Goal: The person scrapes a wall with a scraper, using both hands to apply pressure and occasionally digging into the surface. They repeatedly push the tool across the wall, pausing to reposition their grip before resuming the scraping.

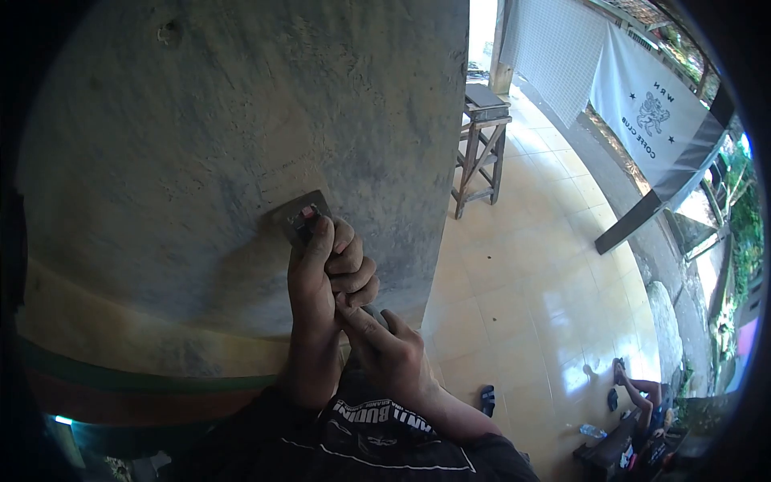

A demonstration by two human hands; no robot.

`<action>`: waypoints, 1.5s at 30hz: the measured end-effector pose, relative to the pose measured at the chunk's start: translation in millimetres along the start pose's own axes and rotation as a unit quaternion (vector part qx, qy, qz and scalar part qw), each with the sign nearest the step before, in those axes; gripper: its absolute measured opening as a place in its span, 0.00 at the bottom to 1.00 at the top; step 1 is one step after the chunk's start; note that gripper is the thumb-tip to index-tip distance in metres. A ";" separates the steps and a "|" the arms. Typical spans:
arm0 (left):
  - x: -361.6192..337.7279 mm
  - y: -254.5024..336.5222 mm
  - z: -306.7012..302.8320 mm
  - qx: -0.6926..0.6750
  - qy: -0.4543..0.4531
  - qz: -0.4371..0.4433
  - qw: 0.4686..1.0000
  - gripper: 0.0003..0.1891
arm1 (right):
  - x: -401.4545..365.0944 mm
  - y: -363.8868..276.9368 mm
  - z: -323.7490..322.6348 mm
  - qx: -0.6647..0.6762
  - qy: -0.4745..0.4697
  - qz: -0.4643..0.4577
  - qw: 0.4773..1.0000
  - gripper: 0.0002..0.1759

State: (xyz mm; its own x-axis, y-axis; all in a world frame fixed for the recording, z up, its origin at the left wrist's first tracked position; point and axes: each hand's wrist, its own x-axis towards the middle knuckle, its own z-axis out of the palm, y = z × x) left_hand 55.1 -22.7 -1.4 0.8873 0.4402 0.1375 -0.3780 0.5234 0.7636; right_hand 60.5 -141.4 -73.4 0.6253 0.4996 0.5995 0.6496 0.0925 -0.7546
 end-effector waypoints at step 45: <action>-7.3 -2.0 -8.6 0.007 0.014 -0.032 0.999 0.19 | -3.4 -8.5 0.1 0.044 -0.032 0.063 0.997 0.22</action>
State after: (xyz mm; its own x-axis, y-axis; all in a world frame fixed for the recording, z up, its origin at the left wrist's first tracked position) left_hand 47.1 -20.7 -9.4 0.9018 0.4264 0.0703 -0.3168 0.5417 0.7786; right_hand 52.9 -143.8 -69.0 0.6688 0.5657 0.4823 0.5249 0.1001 -0.8453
